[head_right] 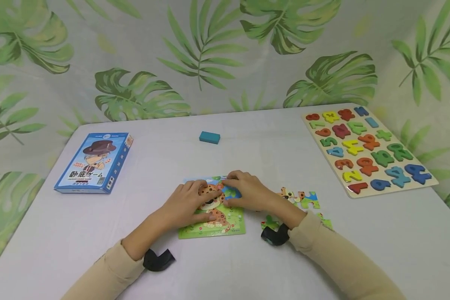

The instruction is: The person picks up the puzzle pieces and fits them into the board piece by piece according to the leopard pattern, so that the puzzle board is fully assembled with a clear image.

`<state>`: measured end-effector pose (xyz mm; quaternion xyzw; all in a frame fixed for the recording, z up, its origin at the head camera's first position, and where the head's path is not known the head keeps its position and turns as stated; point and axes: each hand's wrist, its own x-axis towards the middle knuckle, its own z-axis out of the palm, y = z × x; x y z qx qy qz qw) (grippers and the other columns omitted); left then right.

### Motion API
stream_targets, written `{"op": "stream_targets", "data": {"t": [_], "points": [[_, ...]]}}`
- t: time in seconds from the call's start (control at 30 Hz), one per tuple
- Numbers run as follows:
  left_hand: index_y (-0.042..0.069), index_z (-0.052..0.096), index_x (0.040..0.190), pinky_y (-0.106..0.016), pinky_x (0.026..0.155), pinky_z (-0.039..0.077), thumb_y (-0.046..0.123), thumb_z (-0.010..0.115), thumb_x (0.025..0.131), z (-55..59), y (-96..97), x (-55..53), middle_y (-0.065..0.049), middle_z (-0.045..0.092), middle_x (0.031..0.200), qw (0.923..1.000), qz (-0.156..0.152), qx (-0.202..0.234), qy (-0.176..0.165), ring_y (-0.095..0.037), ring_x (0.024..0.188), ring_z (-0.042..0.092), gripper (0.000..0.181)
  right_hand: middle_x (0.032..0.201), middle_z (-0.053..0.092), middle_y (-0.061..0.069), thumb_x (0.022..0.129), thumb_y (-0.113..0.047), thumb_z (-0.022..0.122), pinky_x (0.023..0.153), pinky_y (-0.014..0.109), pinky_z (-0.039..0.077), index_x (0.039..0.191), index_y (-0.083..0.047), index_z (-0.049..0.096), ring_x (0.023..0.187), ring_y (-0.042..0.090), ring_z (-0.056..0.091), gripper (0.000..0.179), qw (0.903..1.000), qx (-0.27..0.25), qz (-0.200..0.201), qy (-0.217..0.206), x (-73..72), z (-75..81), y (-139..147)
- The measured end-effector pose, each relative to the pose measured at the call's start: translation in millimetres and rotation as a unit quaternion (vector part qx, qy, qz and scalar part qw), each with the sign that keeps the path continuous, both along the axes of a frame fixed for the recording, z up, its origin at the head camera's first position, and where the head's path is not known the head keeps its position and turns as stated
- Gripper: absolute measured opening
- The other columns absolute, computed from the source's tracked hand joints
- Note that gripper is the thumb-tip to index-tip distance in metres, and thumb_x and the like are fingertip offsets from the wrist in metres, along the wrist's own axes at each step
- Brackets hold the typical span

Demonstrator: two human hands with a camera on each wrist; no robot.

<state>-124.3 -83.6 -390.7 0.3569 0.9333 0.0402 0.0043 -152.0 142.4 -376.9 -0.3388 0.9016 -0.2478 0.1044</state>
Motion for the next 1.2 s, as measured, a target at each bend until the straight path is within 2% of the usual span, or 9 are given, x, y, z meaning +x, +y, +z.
{"op": "stream_targets", "data": {"t": [0.13,0.2,0.3,0.47,0.67,0.8,0.9,1.03,1.2], "points": [[0.034,0.035,0.138,-0.043,0.089,0.032,0.063,0.046,0.081,-3.0,-1.4,0.7,-0.009,0.036,0.13,0.9996,0.007,0.021,-0.019,-0.026,0.116,0.034,0.064,0.136,0.031,0.015,0.083,-0.033,0.065,0.096,0.054,0.028,0.135,-0.008,0.04,0.125,0.033,0.029,0.063,0.9954,-0.076,-0.023,-0.054,5.0,2.7,9],[0.034,0.034,0.138,-0.045,0.092,0.03,0.063,0.046,0.081,-5.3,-3.5,0.7,-0.009,0.035,0.131,0.9989,0.01,0.039,-0.025,-0.027,0.119,0.033,0.065,0.137,0.029,0.014,0.083,-0.031,0.065,0.096,0.054,0.029,0.135,-0.009,0.039,0.126,0.031,0.027,0.062,0.9907,-0.114,-0.038,-0.063,8.5,6.6,14],[0.031,0.035,0.138,-0.046,0.096,0.027,0.062,0.048,0.081,-9.3,-8.4,0.5,-0.01,0.036,0.132,0.9973,0.009,0.07,-0.019,-0.028,0.12,0.032,0.067,0.138,0.03,0.011,0.084,-0.029,0.064,0.096,0.052,0.03,0.135,-0.011,0.039,0.125,0.029,0.029,0.06,0.9856,-0.151,-0.054,-0.054,14.2,12.0,24],[0.02,0.037,0.138,-0.044,0.1,0.023,0.061,0.051,0.08,-10.3,-22.9,4.4,-0.01,0.036,0.133,0.9922,0.02,0.123,-0.002,-0.027,0.122,0.032,0.072,0.136,0.034,0.003,0.083,-0.026,0.065,0.092,0.049,0.035,0.135,-0.018,0.039,0.118,0.029,0.037,0.059,0.9802,-0.178,-0.083,-0.026,26.8,20.4,45],[0.012,0.03,0.141,-0.044,0.1,0.026,0.057,0.057,0.078,-7.8,-49.5,16.5,-0.01,0.034,0.137,0.9847,0.075,0.154,-0.028,-0.026,0.126,0.029,0.082,0.132,0.038,0.004,0.079,-0.02,0.069,0.085,0.043,0.041,0.134,-0.013,0.039,0.109,0.027,0.046,0.063,0.9817,-0.157,-0.107,0.016,40.8,18.3,70],[0.011,0.029,0.141,-0.043,0.1,0.028,0.056,0.061,0.076,-9.5,-66.7,25.8,-0.009,0.033,0.138,0.9783,0.106,0.169,-0.057,-0.025,0.126,0.029,0.085,0.132,0.038,0.007,0.079,-0.021,0.069,0.077,0.042,0.046,0.135,-0.01,0.038,0.102,0.027,0.049,0.065,0.9844,-0.133,-0.114,0.003,45.8,10.7,81],[0.009,0.029,0.141,-0.043,0.1,0.027,0.056,0.062,0.076,-12.0,-74.2,30.9,-0.01,0.033,0.139,0.9741,0.111,0.182,-0.076,-0.026,0.127,0.029,0.087,0.13,0.04,0.007,0.08,-0.024,0.068,0.075,0.041,0.047,0.135,-0.01,0.038,0.1,0.025,0.049,0.064,0.9858,-0.117,-0.12,-0.014,46.1,3.8,87],[0.01,0.031,0.14,-0.045,0.102,0.023,0.057,0.061,0.075,-16.3,-77.1,35.0,-0.008,0.033,0.139,0.9713,0.105,0.194,-0.089,-0.026,0.127,0.028,0.086,0.127,0.043,0.007,0.08,-0.029,0.067,0.079,0.041,0.045,0.134,-0.009,0.04,0.102,0.022,0.049,0.064,0.9871,-0.1,-0.122,-0.029,43.7,-6.4,90],[0.015,0.035,0.139,-0.046,0.102,0.019,0.061,0.057,0.076,-19.5,-75.9,37.7,-0.001,0.034,0.139,0.9775,0.086,0.176,-0.077,-0.023,0.127,0.025,0.081,0.127,0.046,0.005,0.08,-0.03,0.066,0.086,0.04,0.042,0.131,-0.011,0.045,0.11,0.021,0.047,0.058,0.9896,-0.078,-0.117,-0.032,41.3,-16.5,92]]}}
